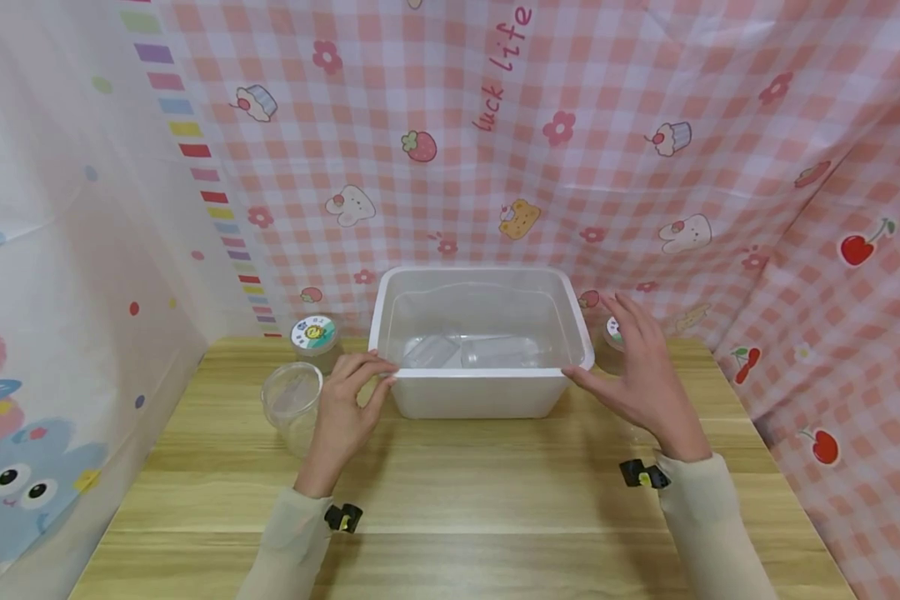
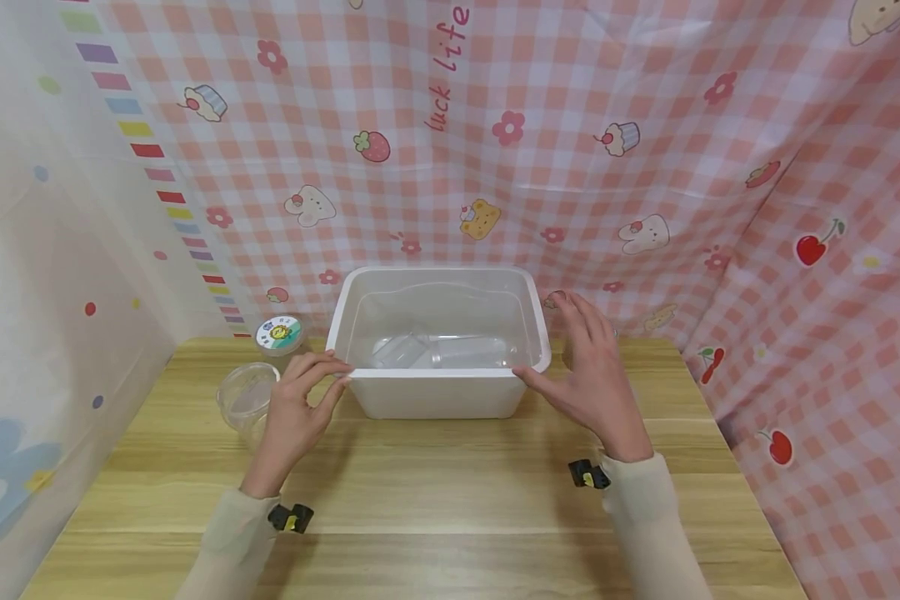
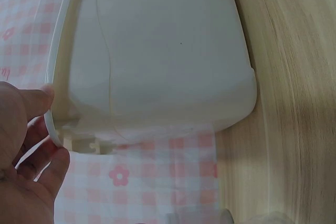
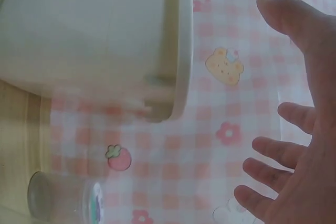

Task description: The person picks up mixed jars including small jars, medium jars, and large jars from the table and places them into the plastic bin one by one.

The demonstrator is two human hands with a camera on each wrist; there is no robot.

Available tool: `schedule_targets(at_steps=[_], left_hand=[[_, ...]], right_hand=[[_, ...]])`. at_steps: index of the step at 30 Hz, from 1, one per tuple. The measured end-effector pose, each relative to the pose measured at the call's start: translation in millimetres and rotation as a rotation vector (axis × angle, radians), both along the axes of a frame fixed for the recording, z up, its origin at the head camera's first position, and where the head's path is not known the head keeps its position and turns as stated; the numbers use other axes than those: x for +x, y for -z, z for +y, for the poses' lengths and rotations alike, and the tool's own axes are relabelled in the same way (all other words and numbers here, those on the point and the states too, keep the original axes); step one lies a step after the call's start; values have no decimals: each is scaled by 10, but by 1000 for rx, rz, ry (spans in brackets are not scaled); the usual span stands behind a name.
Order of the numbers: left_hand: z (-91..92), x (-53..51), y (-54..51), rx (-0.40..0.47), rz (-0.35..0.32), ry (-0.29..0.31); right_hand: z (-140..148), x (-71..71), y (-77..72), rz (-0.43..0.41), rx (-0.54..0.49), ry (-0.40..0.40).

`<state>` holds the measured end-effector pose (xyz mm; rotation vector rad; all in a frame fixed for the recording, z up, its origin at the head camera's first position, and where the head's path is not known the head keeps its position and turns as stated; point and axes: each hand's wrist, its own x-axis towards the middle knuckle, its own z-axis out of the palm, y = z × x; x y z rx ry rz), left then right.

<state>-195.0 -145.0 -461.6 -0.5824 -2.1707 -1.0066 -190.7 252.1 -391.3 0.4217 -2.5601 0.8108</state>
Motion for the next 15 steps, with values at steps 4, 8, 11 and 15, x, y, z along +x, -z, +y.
schedule_targets(at_steps=[4,8,11,15], left_hand=[[-2,7,-7,7,-4,8],[-4,10,-12,7,-3,7],[-4,12,-13,7,2,8],[-1,14,-8,7,2,9]], right_hand=[[62,42,54,-2,-23,46],[136,72,115,-15,-58,82],[201,91,158,-20,-79,103],[296,133,206,-63,-108,145]])
